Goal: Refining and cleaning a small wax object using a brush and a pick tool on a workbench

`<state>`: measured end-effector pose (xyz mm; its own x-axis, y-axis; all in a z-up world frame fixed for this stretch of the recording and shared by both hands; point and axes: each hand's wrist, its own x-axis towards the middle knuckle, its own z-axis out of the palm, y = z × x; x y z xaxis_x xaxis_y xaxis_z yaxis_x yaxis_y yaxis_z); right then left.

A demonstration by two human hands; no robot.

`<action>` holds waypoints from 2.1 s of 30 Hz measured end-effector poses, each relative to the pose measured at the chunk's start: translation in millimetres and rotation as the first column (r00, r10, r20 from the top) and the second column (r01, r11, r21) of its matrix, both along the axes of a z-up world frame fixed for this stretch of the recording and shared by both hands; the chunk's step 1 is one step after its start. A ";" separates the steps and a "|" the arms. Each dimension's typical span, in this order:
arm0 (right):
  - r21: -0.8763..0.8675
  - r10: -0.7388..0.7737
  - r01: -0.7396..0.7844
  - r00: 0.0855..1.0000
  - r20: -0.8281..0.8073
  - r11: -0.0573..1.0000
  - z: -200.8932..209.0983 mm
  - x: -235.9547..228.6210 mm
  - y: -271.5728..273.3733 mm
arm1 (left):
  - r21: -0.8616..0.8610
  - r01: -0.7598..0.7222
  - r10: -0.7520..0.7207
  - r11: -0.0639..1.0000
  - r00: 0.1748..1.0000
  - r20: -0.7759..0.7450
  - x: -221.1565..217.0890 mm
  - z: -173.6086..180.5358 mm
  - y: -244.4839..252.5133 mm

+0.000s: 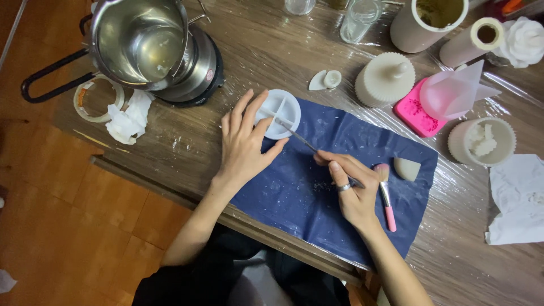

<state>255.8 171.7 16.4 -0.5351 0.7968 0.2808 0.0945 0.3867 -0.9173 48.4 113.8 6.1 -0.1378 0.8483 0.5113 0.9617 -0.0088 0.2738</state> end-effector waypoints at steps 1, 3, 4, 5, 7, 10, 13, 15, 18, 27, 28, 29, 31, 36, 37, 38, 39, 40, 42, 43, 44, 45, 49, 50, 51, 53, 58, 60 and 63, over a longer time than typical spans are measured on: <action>-0.028 0.003 -0.004 1.000 -0.019 1.000 -1.0 0.1 -0.5 | -0.007 0.006 -0.006 1.000 1.000 0.009 -0.2 -0.1 0.0; -0.052 0.010 -0.012 0.999 -0.039 0.999 -0.9 -0.8 -1.5 | -0.011 0.009 -0.009 1.000 1.000 0.017 -0.6 -0.4 0.1; -0.052 0.011 -0.013 0.999 -0.037 0.999 0.0 -1.5 -2.8 | -0.014 0.013 -0.013 1.000 1.000 0.023 -0.6 -0.5 0.0; -0.051 0.011 -0.013 0.999 -0.035 0.999 1.0 -2.2 -3.9 | -0.016 0.018 -0.018 1.000 0.999 0.029 -0.6 -0.6 0.0; -0.070 0.022 -0.024 0.999 -0.030 0.997 0.1 -1.0 -4.1 | -0.022 0.021 -0.020 1.000 0.999 0.028 -1.0 -1.2 -0.8; -0.114 0.026 -0.030 0.999 -0.034 0.993 4.2 -1.1 -2.3 | -0.025 0.026 -0.026 0.999 0.999 0.031 -1.4 -2.6 -0.2; -0.185 0.011 -0.022 0.998 -0.064 0.983 3.1 0.8 1.8 | -0.030 0.023 -0.022 0.999 0.999 0.028 -1.4 -1.7 1.4; -0.228 -0.002 -0.018 0.996 -0.086 0.973 0.4 0.8 3.3 | -0.037 0.021 -0.020 0.999 1.000 0.018 -0.8 0.8 2.0; -0.194 -0.026 0.005 0.994 -0.108 0.981 0.0 -0.9 2.9 | -0.039 -0.007 0.007 0.999 1.000 -0.011 1.3 4.3 2.4; -0.218 0.004 -0.018 0.998 -0.066 0.976 5.0 -2.5 0.3 | -0.065 0.003 -0.002 0.998 1.000 0.016 3.3 0.4 3.2; -0.219 0.000 -0.013 0.998 -0.058 0.976 5.2 -2.5 0.7 | -0.063 0.005 -0.004 0.998 1.000 0.017 3.1 0.6 3.4; -0.219 -0.003 -0.008 0.999 -0.050 0.976 5.4 -2.6 1.1 | -0.061 0.007 -0.006 0.998 1.000 0.019 2.9 0.8 3.6; -0.217 -0.020 0.006 0.998 -0.063 0.976 -0.8 -0.9 1.0 | -0.049 0.005 -0.004 0.999 1.000 0.020 3.5 0.0 4.7; -0.204 -0.030 0.014 0.997 -0.078 0.979 -0.8 -0.7 1.8 | -0.032 -0.016 0.016 0.999 1.000 0.000 5.0 -1.1 3.1; -0.183 -0.022 0.010 0.998 -0.060 0.983 -2.5 -0.1 1.2 | -0.033 -0.016 0.017 0.999 1.000 0.008 4.5 -1.1 2.7; -0.161 -0.015 0.007 0.999 -0.044 0.987 -4.3 0.3 0.8 | -0.034 -0.015 0.015 0.999 1.000 0.016 3.6 -1.0 2.6; -0.159 -0.012 0.005 0.999 -0.043 0.987 -3.0 -0.2 -1.1 | -0.032 -0.017 0.018 0.999 1.000 0.017 3.3 -1.4 2.1; -0.160 -0.004 -0.003 0.999 -0.042 0.987 -1.6 -0.7 -2.3 | -0.041 -0.009 0.010 0.999 1.000 0.026 2.9 -1.6 2.3; -0.155 0.006 -0.013 0.999 -0.042 0.988 0.2 -1.6 -3.7 | -0.044 -0.004 0.005 0.999 0.999 0.034 2.0 -1.7 2.6; -0.158 -0.010 0.004 0.999 -0.036 0.987 0.6 -2.0 -3.9 | -0.046 0.002 0.000 0.999 0.999 0.034 1.4 -1.6 2.8; -0.160 -0.025 0.020 0.999 -0.029 0.987 1.4 -1.8 -3.9 | -0.047 0.006 -0.004 0.999 0.999 0.036 1.4 -1.5 3.0; -0.154 -0.022 0.018 0.999 -0.029 0.988 -2.2 0.9 -4.6 | -0.041 0.004 -0.002 0.999 0.999 0.036 1.9 0.1 1.6; -0.380 -0.231 0.151 0.958 -0.173 0.912 -15.8 8.1 -2.1 | 0.006 -0.049 0.049 0.999 0.999 0.018 0.5 13.0 -13.2; -0.503 -0.329 0.191 0.922 -0.202 0.843 -19.8 9.3 -1.6 | 0.008 -0.063 0.063 0.998 0.998 0.029 0.0 16.9 -21.5; -0.497 -0.316 0.179 0.926 -0.205 0.849 -17.2 10.3 1.6 | 0.015 -0.076 0.076 0.997 0.997 0.029 -3.5 15.5 -29.8; -0.647 -0.383 0.109 0.873 -0.301 0.755 -14.1 12.5 3.4 | 0.098 -0.131 0.126 0.987 0.991 0.051 -8.2 10.9 -53.6; -0.758 -0.376 -0.029 0.856 -0.355 0.651 -31.2 30.6 14.9 | 0.191 -0.238 0.230 0.952 0.971 0.063 -34.1 -16.0 -101.9; -0.777 -0.373 -0.050 0.857 -0.357 0.628 -24.8 30.9 16.3 | 0.217 -0.272 0.260 0.938 0.962 0.081 -40.4 -15.7 -109.5; -0.799 -0.365 -0.112 0.846 -0.388 0.591 -22.9 31.6 19.2 | 0.259 -0.219 0.165 0.941 0.962 0.216 -38.4 7.1 -118.1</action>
